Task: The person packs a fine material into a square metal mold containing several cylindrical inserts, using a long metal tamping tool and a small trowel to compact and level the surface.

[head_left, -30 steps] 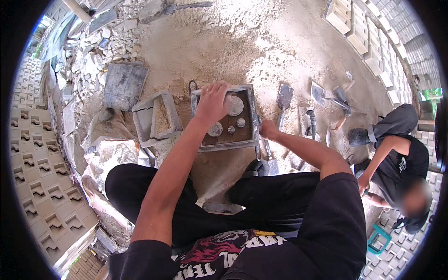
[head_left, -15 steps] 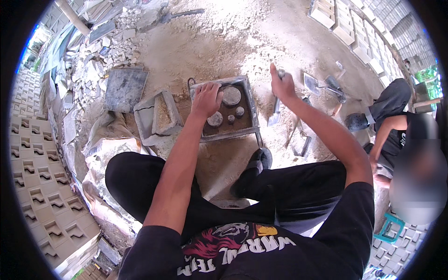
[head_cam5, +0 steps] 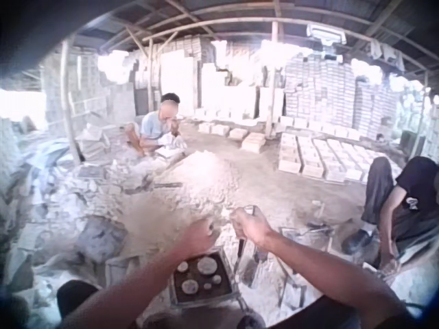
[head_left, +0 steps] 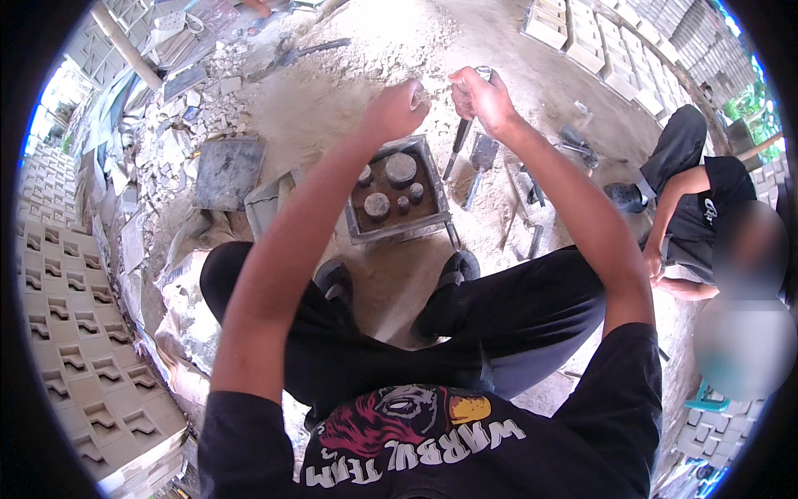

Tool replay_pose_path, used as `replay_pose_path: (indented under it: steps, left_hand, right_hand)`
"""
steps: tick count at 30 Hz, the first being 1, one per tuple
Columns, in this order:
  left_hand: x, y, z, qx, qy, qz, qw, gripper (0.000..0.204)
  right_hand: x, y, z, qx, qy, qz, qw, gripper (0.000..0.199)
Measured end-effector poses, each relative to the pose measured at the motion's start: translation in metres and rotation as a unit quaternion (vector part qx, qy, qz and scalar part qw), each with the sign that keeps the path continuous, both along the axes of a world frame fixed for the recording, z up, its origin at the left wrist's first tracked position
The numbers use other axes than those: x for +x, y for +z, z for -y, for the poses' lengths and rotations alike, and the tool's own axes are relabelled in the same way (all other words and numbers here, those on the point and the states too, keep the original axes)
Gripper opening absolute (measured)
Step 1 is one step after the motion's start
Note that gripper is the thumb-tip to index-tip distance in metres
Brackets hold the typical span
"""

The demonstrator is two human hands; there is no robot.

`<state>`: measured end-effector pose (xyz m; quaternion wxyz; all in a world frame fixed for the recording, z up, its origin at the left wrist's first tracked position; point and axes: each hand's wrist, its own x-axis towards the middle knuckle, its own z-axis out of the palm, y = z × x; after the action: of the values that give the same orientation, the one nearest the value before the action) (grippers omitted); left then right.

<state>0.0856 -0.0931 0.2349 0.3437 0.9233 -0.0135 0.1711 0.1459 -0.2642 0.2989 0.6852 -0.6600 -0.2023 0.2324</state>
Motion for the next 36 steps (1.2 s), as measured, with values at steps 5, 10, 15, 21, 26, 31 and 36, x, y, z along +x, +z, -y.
replay_pose_path:
  steps: [5, 10, 15, 21, 26, 31, 36]
  left_hand:
    - [-0.02, 0.048, -0.012, 0.138, -0.058, -0.11, 0.983, 0.039]
    - [-0.062, 0.088, -0.025, 0.218, -0.055, -0.254, 0.941, 0.044]
    - [-0.071, 0.122, -0.034, 0.143, -0.115, -0.198, 0.963, 0.049]
    - [-0.067, 0.119, -0.039, 0.183, -0.134, -0.258, 0.939, 0.048]
    - [-0.052, 0.117, -0.041, 0.179, -0.128, -0.246, 0.944, 0.049]
    - [-0.063, 0.132, -0.045, 0.168, -0.102, -0.224, 0.954, 0.049]
    - [-0.068, 0.129, -0.046, 0.185, -0.106, -0.24, 0.947, 0.05]
  right_hand:
    - [0.003, -0.019, -0.006, 0.078, 0.076, -0.068, 0.992, 0.031]
    - [-0.008, -0.045, -0.015, 0.05, 0.089, -0.055, 0.993, 0.028]
    - [-0.015, -0.065, -0.028, -0.009, 0.056, -0.032, 0.998, 0.023]
    - [-0.025, -0.102, -0.029, -0.071, -0.047, -0.001, 0.996, 0.027]
    - [0.022, -0.139, -0.029, -0.053, -0.055, 0.002, 0.997, 0.02]
    - [0.003, -0.141, -0.041, -0.017, -0.025, 0.023, 0.999, 0.022]
    - [0.024, -0.124, -0.049, 0.021, 0.016, -0.016, 1.0, 0.017]
